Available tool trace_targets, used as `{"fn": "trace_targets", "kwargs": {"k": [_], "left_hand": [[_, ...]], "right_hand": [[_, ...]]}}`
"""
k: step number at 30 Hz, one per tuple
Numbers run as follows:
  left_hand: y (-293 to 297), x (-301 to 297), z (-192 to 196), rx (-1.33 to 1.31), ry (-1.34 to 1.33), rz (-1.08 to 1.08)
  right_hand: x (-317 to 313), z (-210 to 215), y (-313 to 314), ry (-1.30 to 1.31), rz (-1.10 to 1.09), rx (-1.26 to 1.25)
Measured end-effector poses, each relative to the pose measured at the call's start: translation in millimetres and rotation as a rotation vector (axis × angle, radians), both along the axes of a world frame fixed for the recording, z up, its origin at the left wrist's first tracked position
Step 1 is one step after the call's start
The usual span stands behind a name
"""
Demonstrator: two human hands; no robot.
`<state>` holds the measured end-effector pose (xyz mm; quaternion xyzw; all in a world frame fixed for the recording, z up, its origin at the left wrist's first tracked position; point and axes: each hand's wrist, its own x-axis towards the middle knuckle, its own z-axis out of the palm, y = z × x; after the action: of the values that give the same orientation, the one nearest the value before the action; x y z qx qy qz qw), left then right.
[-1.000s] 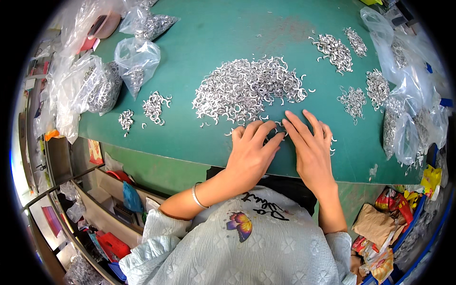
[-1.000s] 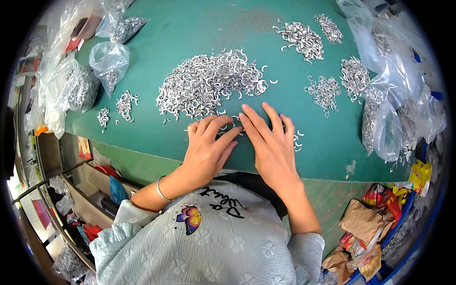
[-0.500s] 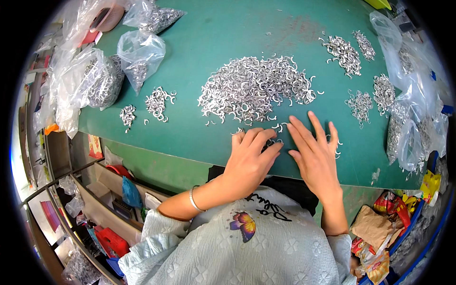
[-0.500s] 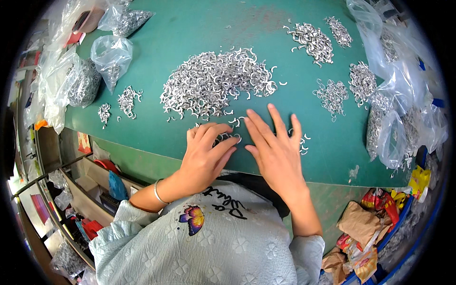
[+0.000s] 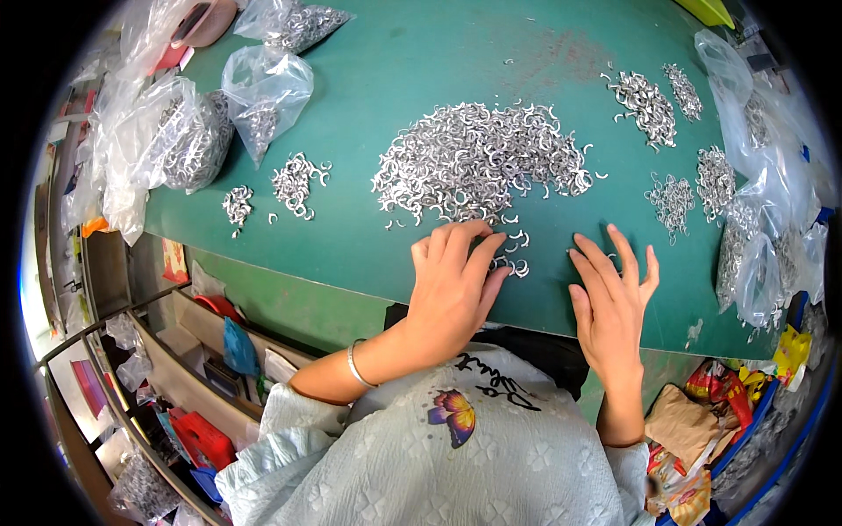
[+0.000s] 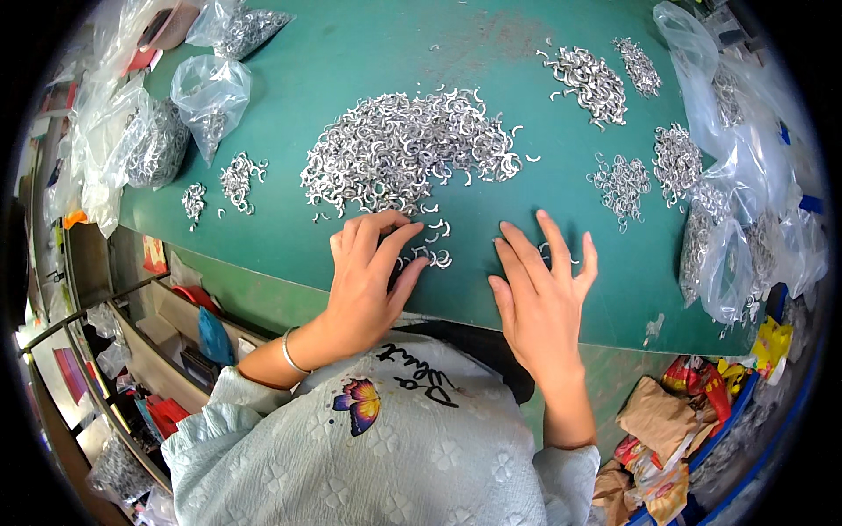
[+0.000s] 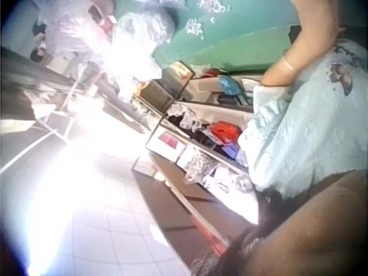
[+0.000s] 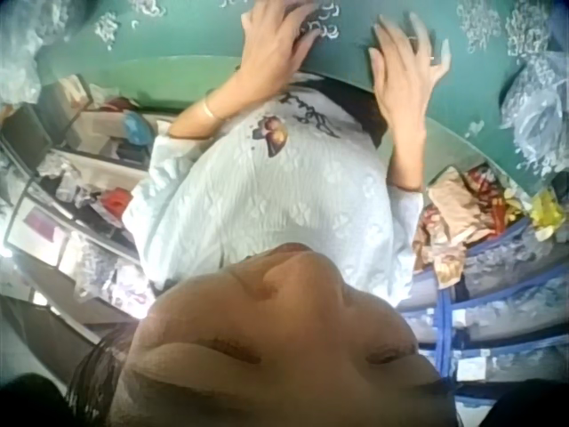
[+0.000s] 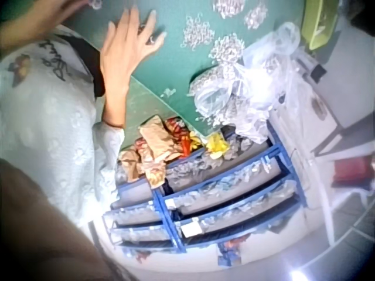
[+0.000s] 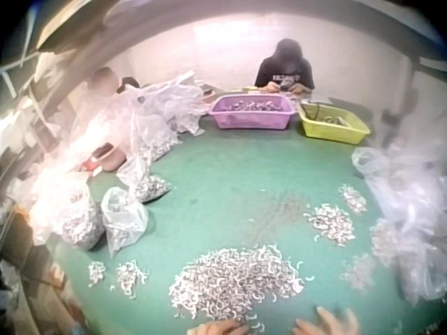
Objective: The person sorts small crescent-shaped metal components by hand on a green workbench, organizing them into piles and moving them toward plastic containers.
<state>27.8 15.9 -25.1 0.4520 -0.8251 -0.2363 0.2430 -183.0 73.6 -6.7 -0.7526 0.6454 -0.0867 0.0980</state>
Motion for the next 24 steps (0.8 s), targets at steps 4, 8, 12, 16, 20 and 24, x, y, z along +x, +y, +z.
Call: {"fn": "trace_targets", "kwargs": {"k": [4, 8, 12, 16, 20, 24], "left_hand": [[0, -2, 0, 0.004, 0.012, 0.0], [-1, 1, 3, -0.002, 0.005, -0.001], [0, 4, 0, 0.0, 0.0, 0.006], [0, 0, 1, 0.002, 0.026, -0.01], [0, -1, 2, -0.003, 0.03, -0.014], [0, 3, 0, -0.017, 0.014, 0.002]], "right_hand": [[21, 4, -16, -0.151, 0.12, 0.002], [25, -4, -21, -0.137, 0.175, 0.042], [6, 4, -6, -0.055, 0.07, 0.09], [9, 4, -8, -0.179, 0.079, 0.022], [21, -3, -15, -0.092, 0.11, 0.066], [2, -5, 1, 0.022, -0.016, 0.018]]}}
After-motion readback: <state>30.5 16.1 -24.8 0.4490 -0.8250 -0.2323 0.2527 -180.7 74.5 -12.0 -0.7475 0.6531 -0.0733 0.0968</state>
